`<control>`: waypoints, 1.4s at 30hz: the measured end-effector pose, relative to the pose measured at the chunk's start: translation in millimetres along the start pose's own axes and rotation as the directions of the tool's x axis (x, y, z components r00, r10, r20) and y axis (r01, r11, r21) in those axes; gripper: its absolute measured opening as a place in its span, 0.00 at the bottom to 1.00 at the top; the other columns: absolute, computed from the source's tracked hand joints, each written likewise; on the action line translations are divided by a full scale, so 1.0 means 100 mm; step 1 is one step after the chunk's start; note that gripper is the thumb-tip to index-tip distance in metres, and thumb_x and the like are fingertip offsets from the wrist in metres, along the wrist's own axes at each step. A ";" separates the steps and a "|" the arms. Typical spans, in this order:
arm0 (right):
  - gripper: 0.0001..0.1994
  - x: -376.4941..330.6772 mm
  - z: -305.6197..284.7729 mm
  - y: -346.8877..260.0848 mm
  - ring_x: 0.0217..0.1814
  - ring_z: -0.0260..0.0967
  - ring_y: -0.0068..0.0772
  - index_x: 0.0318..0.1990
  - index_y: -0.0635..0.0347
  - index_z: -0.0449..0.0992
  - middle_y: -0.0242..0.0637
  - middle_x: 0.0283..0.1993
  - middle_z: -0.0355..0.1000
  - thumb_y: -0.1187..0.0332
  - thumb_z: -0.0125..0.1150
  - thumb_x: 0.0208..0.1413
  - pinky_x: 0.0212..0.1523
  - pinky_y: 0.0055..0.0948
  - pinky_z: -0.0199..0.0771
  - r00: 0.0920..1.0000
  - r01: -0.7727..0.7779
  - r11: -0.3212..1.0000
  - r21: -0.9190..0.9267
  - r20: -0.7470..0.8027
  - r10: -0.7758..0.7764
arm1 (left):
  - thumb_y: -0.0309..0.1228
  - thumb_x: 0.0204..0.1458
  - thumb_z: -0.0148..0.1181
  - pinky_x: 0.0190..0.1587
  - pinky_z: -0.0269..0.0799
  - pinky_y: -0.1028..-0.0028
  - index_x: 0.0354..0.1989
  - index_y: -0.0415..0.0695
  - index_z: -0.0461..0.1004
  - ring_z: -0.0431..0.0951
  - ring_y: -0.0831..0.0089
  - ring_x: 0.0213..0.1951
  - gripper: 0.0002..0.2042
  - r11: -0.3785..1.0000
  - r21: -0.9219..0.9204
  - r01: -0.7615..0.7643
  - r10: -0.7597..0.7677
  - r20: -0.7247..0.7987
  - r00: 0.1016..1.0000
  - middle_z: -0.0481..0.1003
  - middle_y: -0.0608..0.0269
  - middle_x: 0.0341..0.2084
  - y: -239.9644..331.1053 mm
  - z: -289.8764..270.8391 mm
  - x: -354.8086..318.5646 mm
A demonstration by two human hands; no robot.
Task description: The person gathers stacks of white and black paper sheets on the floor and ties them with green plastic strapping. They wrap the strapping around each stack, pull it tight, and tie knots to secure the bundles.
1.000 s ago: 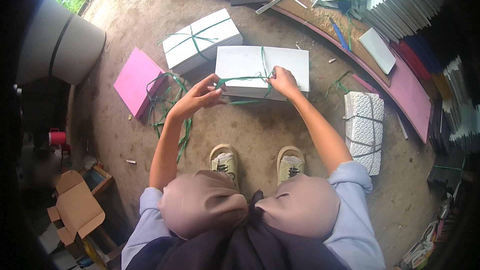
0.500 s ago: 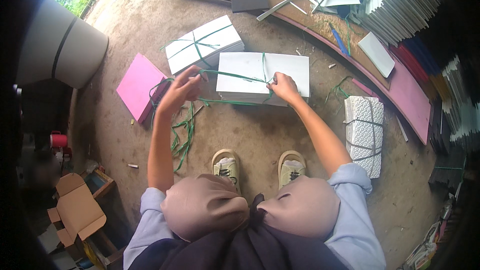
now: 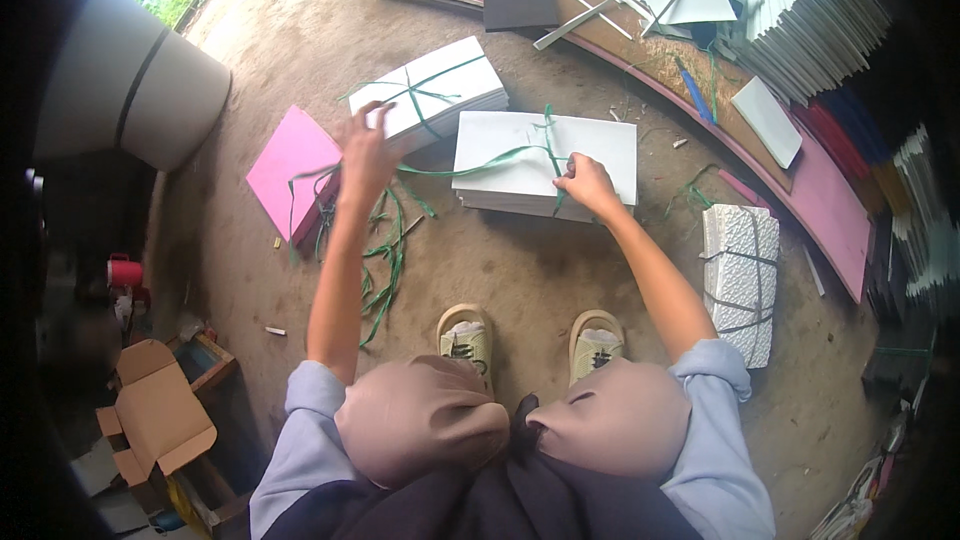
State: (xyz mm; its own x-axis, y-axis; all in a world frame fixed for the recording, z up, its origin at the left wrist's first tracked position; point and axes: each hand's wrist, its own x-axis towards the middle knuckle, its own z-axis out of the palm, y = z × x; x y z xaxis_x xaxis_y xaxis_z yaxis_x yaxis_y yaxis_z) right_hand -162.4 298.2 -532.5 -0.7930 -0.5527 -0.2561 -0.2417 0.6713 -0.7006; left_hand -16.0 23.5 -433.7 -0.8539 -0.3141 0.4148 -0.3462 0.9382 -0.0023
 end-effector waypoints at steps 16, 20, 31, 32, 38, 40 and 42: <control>0.19 -0.02 -0.32 -0.21 0.32 0.69 0.48 0.30 0.67 0.70 0.52 0.26 0.69 0.55 0.51 0.51 0.35 0.36 0.66 0.998 0.039 0.993 0.110 -0.047 -0.034 | 0.45 0.44 0.49 0.28 0.63 0.69 0.23 0.36 0.70 0.70 0.64 0.21 0.20 0.398 -0.741 0.541 0.124 0.628 0.768 0.69 0.50 0.16 0.95 0.84 0.21; 0.17 0.07 -0.19 -0.13 0.32 0.68 0.52 0.29 0.65 0.71 0.52 0.27 0.69 0.57 0.50 0.52 0.32 0.39 0.65 0.966 0.196 0.980 -0.007 -0.172 -0.195 | 0.44 0.41 0.58 0.26 0.64 0.64 0.22 0.35 0.70 0.71 0.55 0.22 0.19 0.737 -0.597 0.317 -0.022 0.447 0.894 0.72 0.51 0.18 1.14 0.84 0.24; 0.15 0.01 -0.32 -0.16 0.32 0.66 0.50 0.32 0.64 0.70 0.50 0.29 0.68 0.58 0.52 0.51 0.33 0.38 0.64 0.952 0.287 0.954 -0.086 -0.082 -0.294 | 0.30 0.49 0.51 0.30 0.68 0.67 0.30 0.35 0.63 0.74 0.54 0.27 0.09 0.584 -0.726 0.363 -0.004 0.445 0.896 0.74 0.49 0.27 1.27 0.97 0.22; 0.15 0.02 -0.33 -0.15 0.32 0.66 0.50 0.32 0.64 0.70 0.50 0.29 0.68 0.58 0.52 0.51 0.33 0.38 0.65 0.955 0.282 0.956 -0.079 -0.074 -0.287 | 0.28 0.50 0.51 0.31 0.67 0.67 0.31 0.36 0.62 0.74 0.54 0.27 0.08 0.476 -0.770 0.424 0.010 0.487 0.873 0.74 0.49 0.28 1.26 1.00 0.21; 0.15 0.02 -0.45 0.01 0.31 0.68 0.51 0.32 0.62 0.71 0.51 0.27 0.69 0.57 0.53 0.50 0.31 0.39 0.66 0.973 0.185 0.967 -0.178 -0.109 -0.206 | 0.28 0.47 0.52 0.28 0.67 0.65 0.28 0.38 0.63 0.73 0.56 0.26 0.07 0.687 -0.726 0.031 0.190 0.221 0.957 0.74 0.54 0.27 1.19 1.07 0.23; 0.15 -0.03 -0.53 0.05 0.30 0.68 0.52 0.32 0.60 0.72 0.50 0.25 0.70 0.57 0.53 0.50 0.30 0.40 0.67 0.987 0.065 0.968 -0.244 -0.130 -0.099 | 0.31 0.45 0.54 0.24 0.66 0.62 0.26 0.39 0.65 0.72 0.54 0.23 0.08 0.787 -0.617 -0.007 0.131 0.156 0.979 0.72 0.53 0.22 1.15 0.96 0.24; 0.14 -0.02 -0.42 0.07 0.29 0.68 0.51 0.31 0.58 0.73 0.49 0.23 0.70 0.56 0.52 0.50 0.30 0.40 0.68 0.979 0.080 0.959 -0.272 -0.161 -0.128 | 0.31 0.42 0.56 0.24 0.67 0.66 0.23 0.40 0.67 0.73 0.59 0.23 0.07 0.837 -0.542 -0.072 0.158 0.113 0.981 0.71 0.58 0.21 1.09 1.00 0.17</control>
State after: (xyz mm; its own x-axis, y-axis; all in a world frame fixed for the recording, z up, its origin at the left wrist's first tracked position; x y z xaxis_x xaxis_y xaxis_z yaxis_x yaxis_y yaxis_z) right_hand -186.0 325.2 -509.0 -0.8352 -0.5473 -0.0540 -0.4477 0.7336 -0.5112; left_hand -107.0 106.1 -518.1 -0.9361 -0.1768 0.3039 -0.0179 0.8872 0.4611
